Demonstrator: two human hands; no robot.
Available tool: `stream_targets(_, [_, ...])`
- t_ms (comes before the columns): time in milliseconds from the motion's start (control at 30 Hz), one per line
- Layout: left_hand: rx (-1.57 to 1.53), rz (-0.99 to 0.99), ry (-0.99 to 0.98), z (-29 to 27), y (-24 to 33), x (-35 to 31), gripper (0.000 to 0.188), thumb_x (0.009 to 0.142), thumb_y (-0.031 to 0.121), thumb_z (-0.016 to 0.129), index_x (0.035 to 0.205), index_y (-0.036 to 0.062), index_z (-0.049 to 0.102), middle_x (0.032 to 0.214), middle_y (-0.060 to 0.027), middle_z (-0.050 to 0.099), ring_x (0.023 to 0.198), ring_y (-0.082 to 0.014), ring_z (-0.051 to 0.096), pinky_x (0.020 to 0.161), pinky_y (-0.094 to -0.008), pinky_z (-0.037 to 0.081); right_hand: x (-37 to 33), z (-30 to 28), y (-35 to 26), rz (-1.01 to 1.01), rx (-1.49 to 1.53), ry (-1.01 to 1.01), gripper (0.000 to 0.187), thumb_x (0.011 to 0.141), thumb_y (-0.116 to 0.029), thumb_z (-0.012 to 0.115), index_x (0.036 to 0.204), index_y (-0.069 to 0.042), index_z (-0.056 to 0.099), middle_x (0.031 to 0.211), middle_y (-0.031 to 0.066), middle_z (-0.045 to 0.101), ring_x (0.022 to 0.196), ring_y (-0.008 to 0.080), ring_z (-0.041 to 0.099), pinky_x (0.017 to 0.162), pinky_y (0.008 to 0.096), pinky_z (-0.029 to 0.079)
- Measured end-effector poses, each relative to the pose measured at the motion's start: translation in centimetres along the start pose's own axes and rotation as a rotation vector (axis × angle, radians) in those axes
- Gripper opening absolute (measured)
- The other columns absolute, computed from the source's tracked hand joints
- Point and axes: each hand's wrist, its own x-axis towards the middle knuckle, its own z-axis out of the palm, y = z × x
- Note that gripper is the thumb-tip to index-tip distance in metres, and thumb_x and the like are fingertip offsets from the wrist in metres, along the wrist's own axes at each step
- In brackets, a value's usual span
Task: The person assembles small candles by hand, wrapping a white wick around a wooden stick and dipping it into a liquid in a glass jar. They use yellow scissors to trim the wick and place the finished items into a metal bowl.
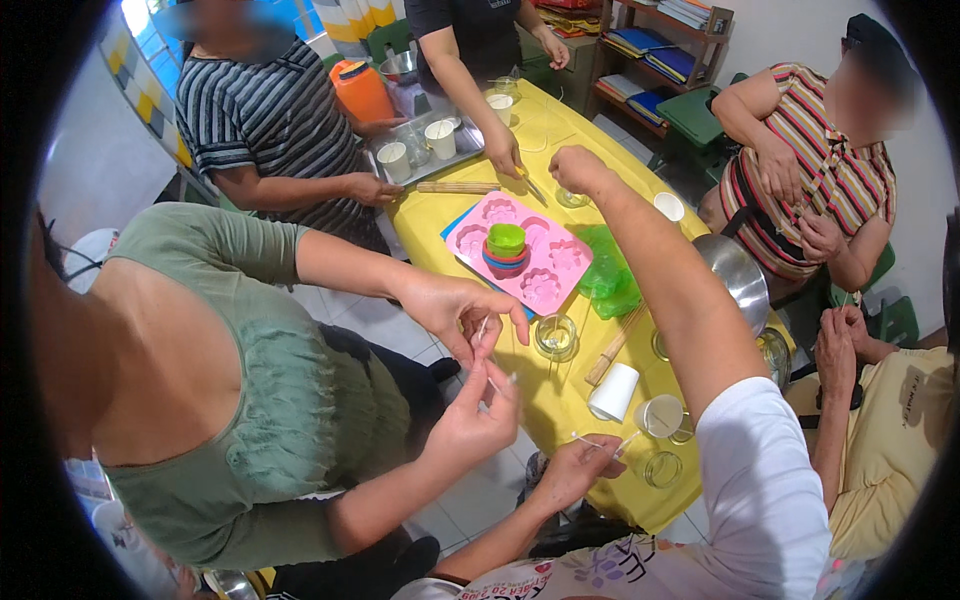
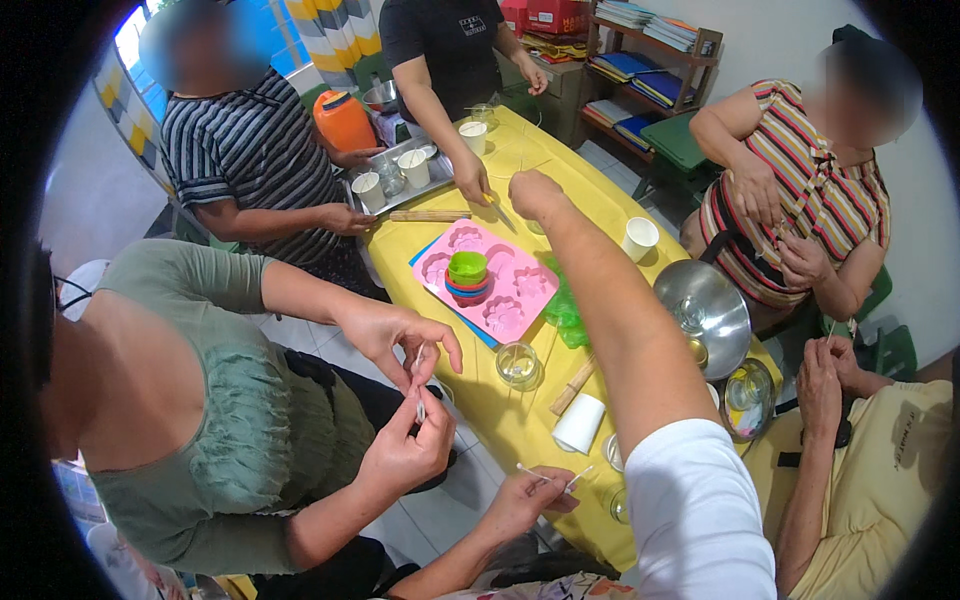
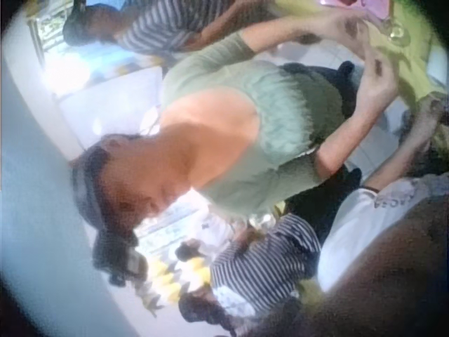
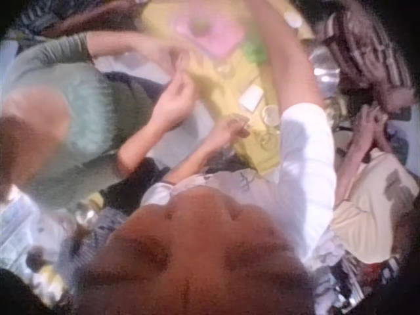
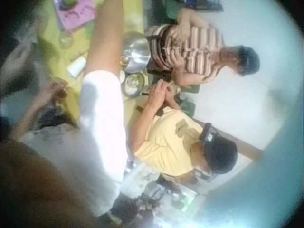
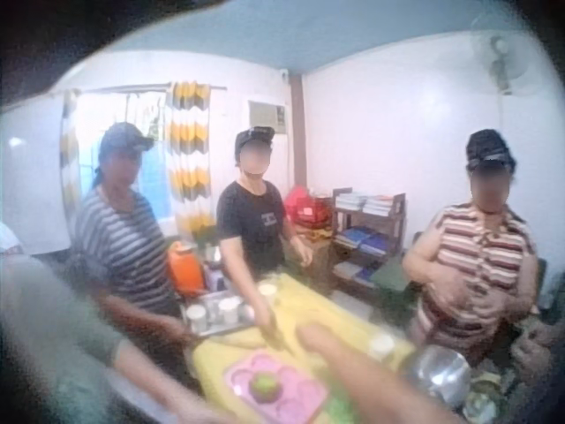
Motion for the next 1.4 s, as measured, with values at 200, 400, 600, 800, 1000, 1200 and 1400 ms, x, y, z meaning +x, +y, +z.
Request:
stream_targets(200, [0.036,-0.040,0.011,-1.5,-1.7,0.4,0.029,0.095,0.016,0.049,0.113,-0.0062,0.054,0.099,-0.0111,0.062,0.086,-0.0191,0.065,0.076,-0.0286,0.053,-1.4,3.8,0.6,-0.042,-0.082,0.009,0.016,0.076,-0.006,0.056,0.083,0.002,0.067,0.089,0.0231,0.065,0.085,0.0336,0.065,0.075,0.0407,0.052])
stream_targets(400, [0.010,0.012,0.039,-4.1,-4.2,0.8,0.028,0.095,0.015,0.049,0.113,-0.0058,0.054,0.103,-0.0120,0.061,0.087,-0.0204,0.065,0.080,-0.0299,0.052,-1.5,8.3,2.0,-0.052,-0.128,0.078,0.013,0.074,-0.008,0.060,0.078,0.001,0.068,0.082,0.0218,0.065,0.079,0.0342,0.065,0.072,0.0404,0.052])
stream_targets(600, [-0.037,0.048,0.094,-7.0,-5.9,0.9,0.027,0.095,0.013,0.049,0.113,-0.0049,0.054,0.104,-0.0114,0.062,0.087,-0.0206,0.065,0.080,-0.0310,0.052,-0.3,11.6,4.0,-0.002,-0.034,0.080,0.017,0.070,-0.011,0.068,0.080,0.002,0.068,0.084,0.0239,0.065,0.080,0.0340,0.065,0.074,0.0398,0.052])
stream_targets(800, [-0.059,0.095,0.153,-7.9,-5.4,0.1,0.026,0.095,0.015,0.049,0.113,-0.0034,0.055,0.098,-0.0083,0.063,0.085,-0.0176,0.064,0.077,-0.0287,0.051,0.9,13.2,5.2,0.041,0.047,0.071,0.019,0.069,-0.010,0.069,0.083,0.002,0.067,0.088,0.0247,0.064,0.084,0.0356,0.064,0.075,0.0417,0.052])
stream_targets(1000, [-0.003,0.049,0.203,-7.7,-3.4,-0.9,0.029,0.096,0.021,0.050,0.114,-0.0011,0.054,0.095,-0.0043,0.062,0.085,-0.0154,0.063,0.076,-0.0276,0.051,2.2,15.4,5.0,0.011,-0.005,0.046,0.017,0.071,-0.004,0.063,0.086,0.002,0.066,0.090,0.0258,0.063,0.086,0.0369,0.063,0.075,0.0432,0.052])
stream_targets(1200, [-0.152,0.059,0.193,-6.6,-2.7,-1.0,0.027,0.096,0.018,0.050,0.114,-0.0010,0.055,0.096,-0.0054,0.062,0.086,-0.0153,0.063,0.077,-0.0280,0.051,2.6,15.9,6.3,0.101,0.016,0.000,0.018,0.072,0.000,0.059,0.088,0.003,0.066,0.091,0.0265,0.063,0.088,0.0373,0.063,0.076,0.0428,0.051])
stream_targets(1400, [-0.117,0.032,0.216,-5.8,-2.3,-1.2,0.025,0.095,0.013,0.050,0.114,-0.0027,0.054,0.099,-0.0102,0.063,0.086,-0.0197,0.064,0.077,-0.0314,0.053,2.0,15.9,7.0,0.216,0.103,-0.003,0.015,0.072,-0.011,0.060,0.077,0.002,0.066,0.082,0.0257,0.063,0.077,0.0381,0.063,0.071,0.0433,0.050])
